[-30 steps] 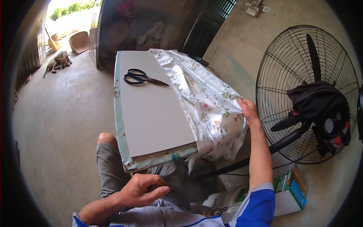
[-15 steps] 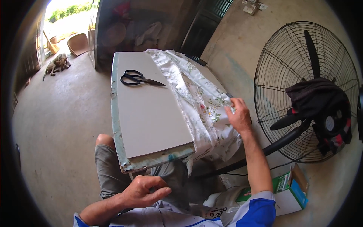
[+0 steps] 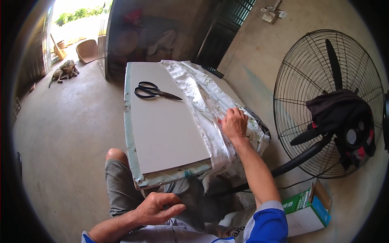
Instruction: The person folds a piece of floral patterned fabric around a white board, places the folded piece into a plastic bag, and then uses a pair of shears to cut along the edge of a long strip of the same fabric.
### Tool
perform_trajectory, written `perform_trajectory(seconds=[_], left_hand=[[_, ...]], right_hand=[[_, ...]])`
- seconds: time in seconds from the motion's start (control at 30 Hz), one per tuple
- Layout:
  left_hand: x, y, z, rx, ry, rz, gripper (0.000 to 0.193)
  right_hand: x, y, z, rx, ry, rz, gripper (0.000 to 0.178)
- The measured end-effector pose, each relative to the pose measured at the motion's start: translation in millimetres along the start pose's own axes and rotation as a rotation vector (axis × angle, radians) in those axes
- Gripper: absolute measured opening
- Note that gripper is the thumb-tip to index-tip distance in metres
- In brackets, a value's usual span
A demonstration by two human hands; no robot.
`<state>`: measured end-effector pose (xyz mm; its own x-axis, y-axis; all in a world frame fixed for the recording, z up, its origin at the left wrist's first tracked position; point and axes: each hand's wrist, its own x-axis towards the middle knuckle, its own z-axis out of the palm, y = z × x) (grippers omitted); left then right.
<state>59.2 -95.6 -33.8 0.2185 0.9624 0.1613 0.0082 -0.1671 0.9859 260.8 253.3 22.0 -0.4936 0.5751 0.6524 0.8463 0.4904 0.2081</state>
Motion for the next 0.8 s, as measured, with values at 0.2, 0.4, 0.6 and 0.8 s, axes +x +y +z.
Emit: perform_trajectory(seconds=[0.2, 0.4, 0.6, 0.8], left_hand=[[1, 6, -3, 0.051, 0.014, -0.034, 0.019], [32, 19, -7, 0.043, 0.028, 0.045, 0.018], [130, 29, -37, -0.025, 0.241, 0.066, 0.055], [182, 23, -52, -0.365, 0.153, -0.04, 0.062]], right_hand=[[35, 19, -12, 0.283, 0.067, 0.047, 0.017], [57, -2, -50, 0.766, -0.032, 0.169, 0.022], [62, -48, -63, 1.286, -0.295, 0.295, 0.022], [50, -80, -105, 1.365, -0.774, 0.024, 0.035]])
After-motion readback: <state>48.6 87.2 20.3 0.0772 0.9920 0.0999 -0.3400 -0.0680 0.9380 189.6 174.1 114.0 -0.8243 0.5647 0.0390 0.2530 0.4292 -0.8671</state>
